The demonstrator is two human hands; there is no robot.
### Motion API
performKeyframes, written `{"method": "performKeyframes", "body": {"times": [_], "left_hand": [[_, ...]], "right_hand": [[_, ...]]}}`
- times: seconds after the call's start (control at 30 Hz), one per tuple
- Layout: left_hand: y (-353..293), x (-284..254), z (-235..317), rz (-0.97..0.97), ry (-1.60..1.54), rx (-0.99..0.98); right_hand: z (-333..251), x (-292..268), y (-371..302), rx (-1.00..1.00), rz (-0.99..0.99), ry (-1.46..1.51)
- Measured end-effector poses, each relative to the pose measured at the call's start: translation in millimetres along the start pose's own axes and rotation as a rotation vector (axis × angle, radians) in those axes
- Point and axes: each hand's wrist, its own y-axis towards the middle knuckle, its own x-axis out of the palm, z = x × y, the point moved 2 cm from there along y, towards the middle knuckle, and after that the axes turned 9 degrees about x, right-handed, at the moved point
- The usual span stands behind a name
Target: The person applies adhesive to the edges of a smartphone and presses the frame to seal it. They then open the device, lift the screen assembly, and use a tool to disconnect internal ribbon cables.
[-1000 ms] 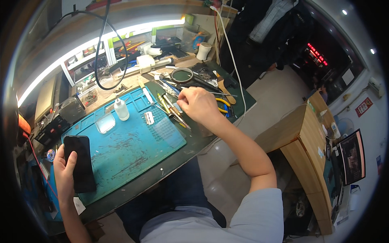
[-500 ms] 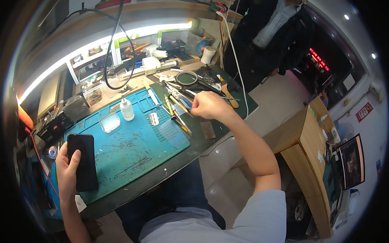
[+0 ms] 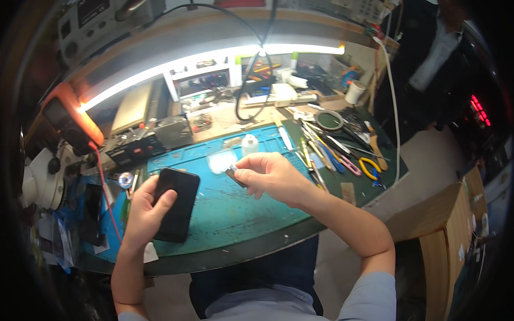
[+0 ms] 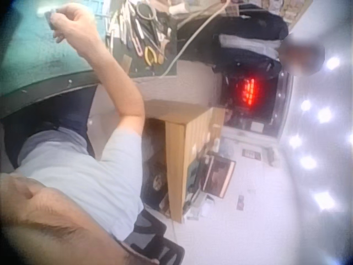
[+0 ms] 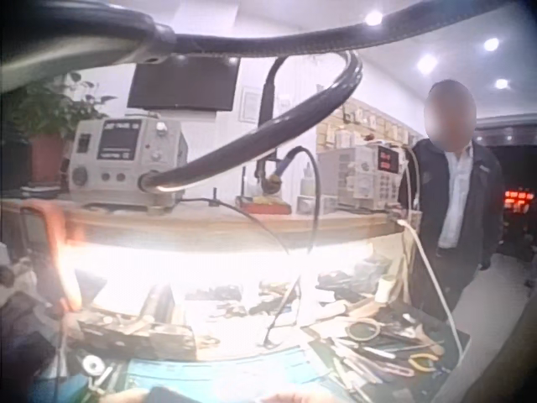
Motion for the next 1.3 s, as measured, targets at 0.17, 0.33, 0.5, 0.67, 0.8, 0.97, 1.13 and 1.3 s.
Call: {"method": "performKeyframes", "body": {"times": [0.17, 0.33, 0.5, 0.67, 0.8, 0.97, 1.13, 1.3], "left_hand": [[-1.0, -1.1, 3.0, -0.004, -0.015, -0.037], [-3.8, 0.4, 2.2, 0.007, -0.007, -0.076], [-4.0, 4.1, 5.2, 0.018, 0.024, -0.081], [-4.0, 3.8, 3.5, 0.015, 0.016, -0.064], [-3.8, 3.3, 3.0, 0.009, 0.001, -0.061], [-4.3, 5.3, 6.9, 0.011, 0.014, -0.061], [-6.4, 4.6, 7.4, -0.001, 0.014, -0.07], [-6.7, 5.0, 6.7, -0.011, 0.021, -0.042]], "right_hand": [[-15.5, 34.0, 30.9, -0.21, 0.04, -0.247], [-9.7, 37.4, 38.6, -0.035, -0.122, 0.001], [-1.4, 33.6, 37.9, 0.041, -0.149, 0.075], [0.0, 33.2, 39.6, 0.06, -0.143, 0.088], [0.8, 37.4, 32.7, -0.484, 0.178, -0.326], [-2.1, 48.3, 26.5, -0.872, 0.389, -0.588], [4.6, 52.0, 28.7, -1.059, 0.431, -0.705], [8.2, 55.5, 25.5, -1.063, 0.427, -0.67]]}}
